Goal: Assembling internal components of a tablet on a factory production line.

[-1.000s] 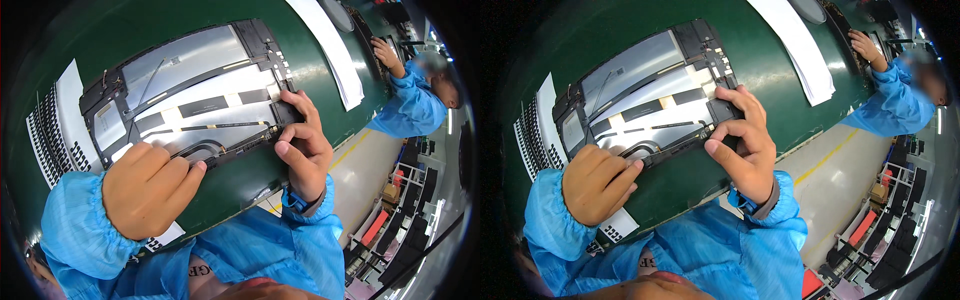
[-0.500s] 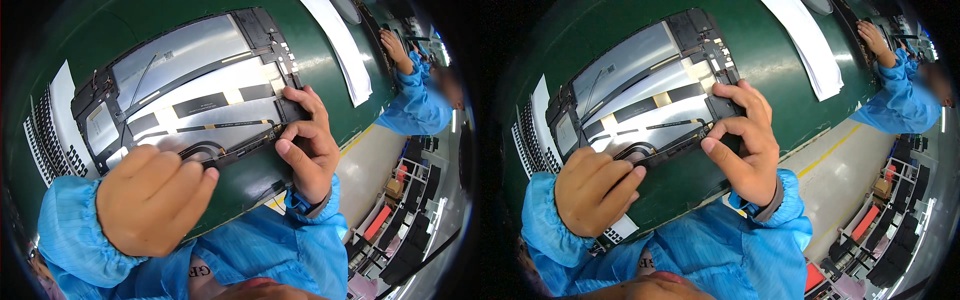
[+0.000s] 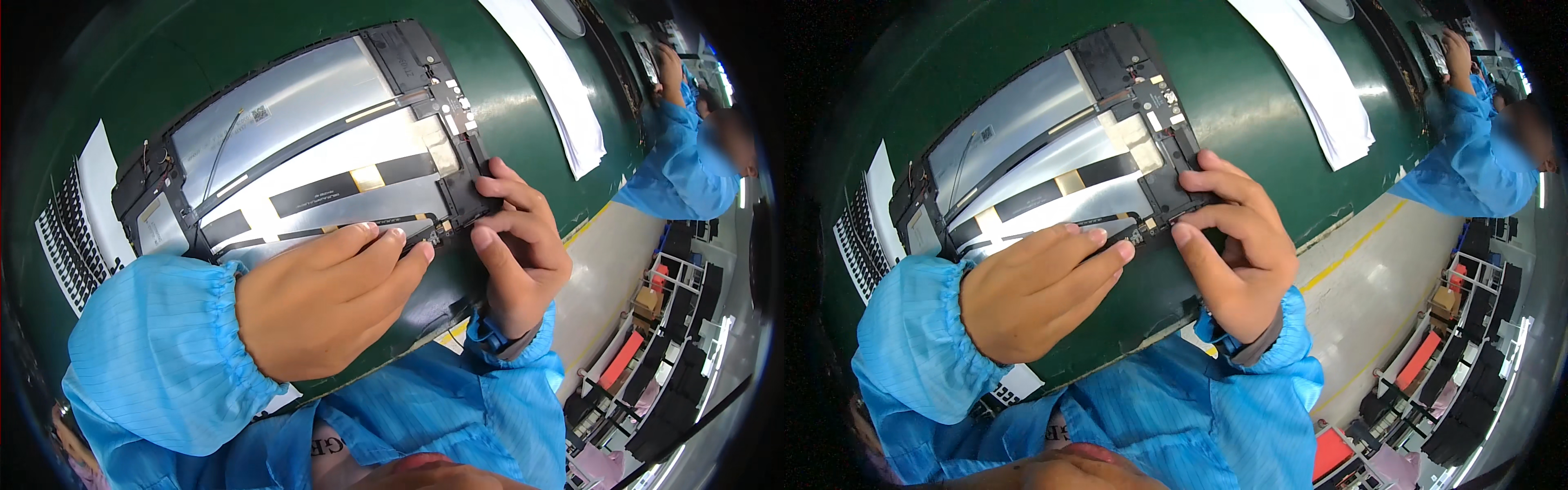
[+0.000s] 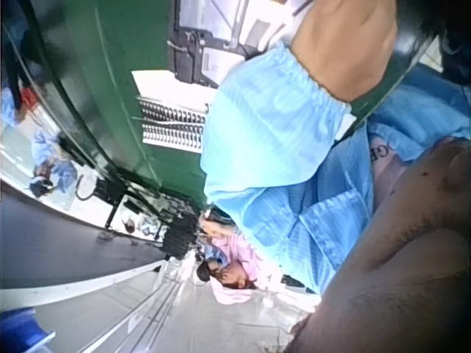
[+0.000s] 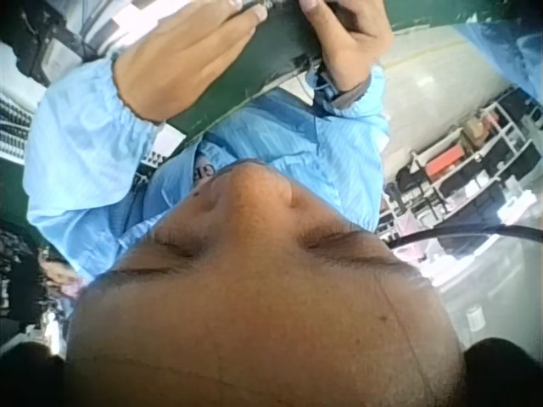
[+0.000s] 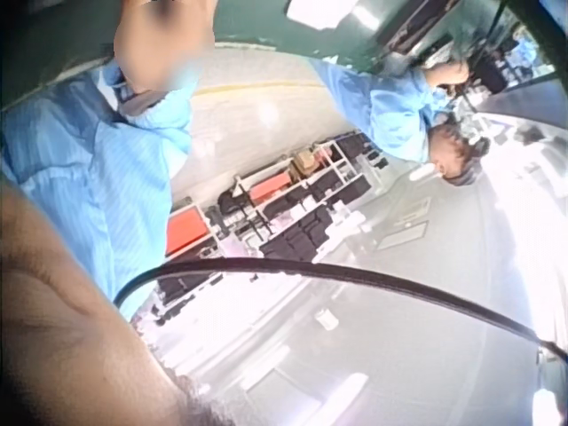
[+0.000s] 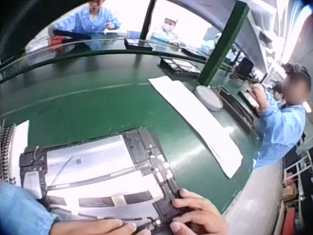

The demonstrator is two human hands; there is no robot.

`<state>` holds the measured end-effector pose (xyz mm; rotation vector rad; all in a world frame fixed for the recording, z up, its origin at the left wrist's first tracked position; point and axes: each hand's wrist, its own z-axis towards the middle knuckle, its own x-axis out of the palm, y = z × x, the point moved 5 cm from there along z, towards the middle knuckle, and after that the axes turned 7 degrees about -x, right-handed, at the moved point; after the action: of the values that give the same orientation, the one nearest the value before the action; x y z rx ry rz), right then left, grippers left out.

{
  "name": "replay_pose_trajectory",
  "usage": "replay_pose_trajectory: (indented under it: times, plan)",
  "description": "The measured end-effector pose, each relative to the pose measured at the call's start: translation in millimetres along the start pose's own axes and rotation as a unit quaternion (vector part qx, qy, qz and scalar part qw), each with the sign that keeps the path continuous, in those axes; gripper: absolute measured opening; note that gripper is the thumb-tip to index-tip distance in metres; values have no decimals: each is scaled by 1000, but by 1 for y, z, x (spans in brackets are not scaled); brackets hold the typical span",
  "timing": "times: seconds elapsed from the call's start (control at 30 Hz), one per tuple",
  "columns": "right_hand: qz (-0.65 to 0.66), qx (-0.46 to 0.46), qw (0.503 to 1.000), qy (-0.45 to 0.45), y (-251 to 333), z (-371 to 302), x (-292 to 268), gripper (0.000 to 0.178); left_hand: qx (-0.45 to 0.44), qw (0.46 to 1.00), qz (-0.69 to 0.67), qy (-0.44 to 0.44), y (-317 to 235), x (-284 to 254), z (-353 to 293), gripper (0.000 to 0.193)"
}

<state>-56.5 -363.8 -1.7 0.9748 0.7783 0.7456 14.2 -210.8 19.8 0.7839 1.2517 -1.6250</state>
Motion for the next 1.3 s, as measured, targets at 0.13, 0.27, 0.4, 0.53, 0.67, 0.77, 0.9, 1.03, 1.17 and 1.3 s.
replay_pose_trajectory:
  times: [0.13,0.27,0.4,0.53,0.67,0.77,0.9,1.03,1.17,1.3]
  plan:
    - [-62,-90,992,67,5,-1,4,20,5,1000,7,6,-2,0,-2,28]
    - [-126,-98,983,95,5,2,9,21,4,1000,10,10,1,3,-4,28]
    - [-151,-109,978,92,12,4,7,20,20,999,24,5,-4,-2,-1,29]
    - [-214,-147,960,108,13,10,9,20,44,997,57,21,4,0,3,32]
    - [-374,-264,881,122,38,8,36,17,-5,992,124,-28,1,6,-6,38]
    - [-393,-286,860,155,42,1,32,14,33,996,77,-37,0,20,2,41]
    - [-370,-270,874,164,27,-6,30,11,3,992,99,-75,1,34,6,37]
    - [-247,-224,932,145,21,-2,29,12,-14,993,113,-7,-5,11,-20,34]
    - [-211,-141,967,38,1,8,-9,18,-52,991,84,-91,-12,-34,-69,45]
    - [-65,57,994,74,-23,27,-19,36,-250,963,27,-99,-3,-27,-127,66]
